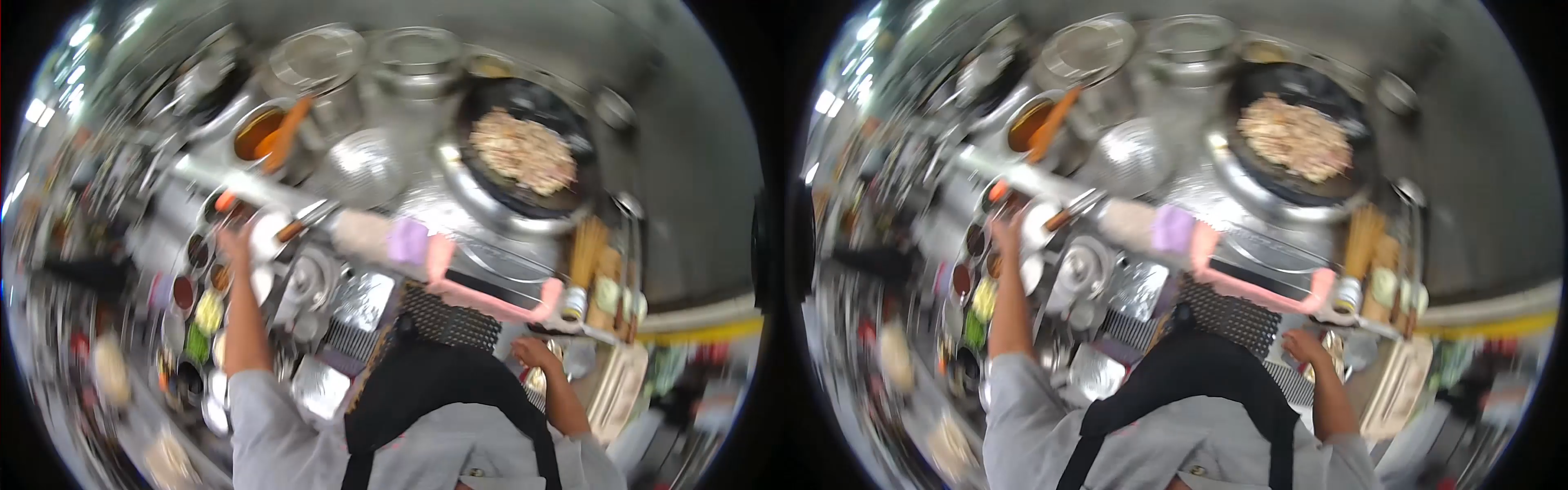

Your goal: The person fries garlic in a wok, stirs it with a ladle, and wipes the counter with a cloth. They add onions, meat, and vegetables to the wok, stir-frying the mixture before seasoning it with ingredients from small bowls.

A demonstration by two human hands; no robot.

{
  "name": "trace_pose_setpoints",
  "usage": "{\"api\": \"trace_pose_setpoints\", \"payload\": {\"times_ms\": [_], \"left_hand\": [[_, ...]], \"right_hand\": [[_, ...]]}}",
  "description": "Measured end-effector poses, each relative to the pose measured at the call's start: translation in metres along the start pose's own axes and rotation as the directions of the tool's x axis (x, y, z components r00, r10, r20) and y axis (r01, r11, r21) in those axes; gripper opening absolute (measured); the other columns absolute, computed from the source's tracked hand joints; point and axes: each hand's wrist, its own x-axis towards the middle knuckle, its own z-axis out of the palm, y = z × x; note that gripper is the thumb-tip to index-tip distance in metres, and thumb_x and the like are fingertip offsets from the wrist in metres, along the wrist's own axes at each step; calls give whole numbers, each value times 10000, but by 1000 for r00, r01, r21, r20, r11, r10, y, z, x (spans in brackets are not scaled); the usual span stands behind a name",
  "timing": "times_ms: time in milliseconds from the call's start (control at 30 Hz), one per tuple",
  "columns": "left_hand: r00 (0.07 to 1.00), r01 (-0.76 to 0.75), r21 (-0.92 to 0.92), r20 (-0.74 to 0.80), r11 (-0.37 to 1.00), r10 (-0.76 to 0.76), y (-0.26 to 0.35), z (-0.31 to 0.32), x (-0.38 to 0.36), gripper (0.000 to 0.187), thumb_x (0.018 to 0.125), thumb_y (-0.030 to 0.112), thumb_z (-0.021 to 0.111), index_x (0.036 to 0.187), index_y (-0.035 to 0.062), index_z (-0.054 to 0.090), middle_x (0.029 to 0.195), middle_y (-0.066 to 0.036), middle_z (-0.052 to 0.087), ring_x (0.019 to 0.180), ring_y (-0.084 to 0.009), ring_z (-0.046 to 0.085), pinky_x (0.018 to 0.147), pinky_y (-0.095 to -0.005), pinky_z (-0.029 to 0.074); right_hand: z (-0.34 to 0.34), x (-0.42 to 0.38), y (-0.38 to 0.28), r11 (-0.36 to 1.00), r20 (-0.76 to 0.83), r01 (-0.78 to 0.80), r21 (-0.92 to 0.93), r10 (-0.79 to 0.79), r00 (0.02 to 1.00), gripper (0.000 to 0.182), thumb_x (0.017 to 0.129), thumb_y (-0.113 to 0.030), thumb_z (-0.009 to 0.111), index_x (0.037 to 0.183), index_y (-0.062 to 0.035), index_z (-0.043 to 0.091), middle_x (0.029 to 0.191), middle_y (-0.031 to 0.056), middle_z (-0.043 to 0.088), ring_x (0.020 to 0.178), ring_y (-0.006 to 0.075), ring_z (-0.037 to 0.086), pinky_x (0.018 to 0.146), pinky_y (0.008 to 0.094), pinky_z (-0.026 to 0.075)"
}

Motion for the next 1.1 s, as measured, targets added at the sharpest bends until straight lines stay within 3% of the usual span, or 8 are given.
{"api": "trace_pose_setpoints", "payload": {"times_ms": [100,167,233,333,733,933,1000,1100], "left_hand": [[991,-41,9,-127,999,42,-7,39,40,1058,672,394,888,1444,-74,339,1401,-289,468,1272,-422,475,1101,-456,364],[979,-120,-47,-172,992,111,-11,60,54,1026,670,240,912,1449,-59,316,1357,-281,497,1209,-420,520,1091,-451,379],[985,-61,-166,-172,984,32,-2,73,55,966,708,153,886,1436,-51,285,1313,-258,524,1142,-387,566,1031,-436,437],[996,84,-548,18,833,-89,23,56,49,831,770,85,830,1379,-41,279,1248,-213,550,1046,-314,610,909,-389,518],[813,-505,-196,-434,840,388,227,-199,73,677,853,270,794,1349,-33,445,1245,-165,568,1083,-240,595,951,-356,486],[844,-435,-440,107,786,526,360,-186,-7,488,865,108,716,1284,-1,490,1064,-103,641,866,-163,626,756,-297,517],[730,-377,-499,359,780,582,437,-166,-58,564,809,84,724,1308,8,473,1060,-119,645,883,-171,636,781,-301,516],[421,-734,-320,477,599,771,472,-82,-64,665,768,160,762,1332,17,440,987,-152,695,866,-278,696,773,-384,531]], "right_hand": [[40,38,78,995,-196,59,82,-42,980,303,873,-138,625,1167,-65,628,865,119,680,683,183,667,541,360,556],[49,42,97,912,-368,-10,410,175,913,359,866,-127,644,1221,-97,598,992,101,674,699,196,662,541,377,566],[26,52,61,475,-204,-210,854,678,706,406,865,-125,660,1262,-123,573,1100,80,655,750,208,664,549,387,575],[16,73,66,402,-252,-78,912,700,668,470,886,-167,666,1329,-174,507,1175,54,634,867,217,664,626,416,585],[43,118,106,150,-166,88,985,652,739,252,969,-274,583,1211,-215,551,1045,53,675,870,256,675,696,480,559],[35,132,97,180,-176,73,981,668,723,228,972,-274,577,1189,-204,562,1014,57,676,837,251,674,670,470,562],[38,133,99,184,-170,61,981,666,726,221,972,-274,575,1181,-200,566,1004,58,677,826,250,674,662,467,563],[39,132,104,194,-161,41,980,656,737,211,974,-274,573,1169,-195,572,989,60,677,809,248,674,649,462,564]]}}
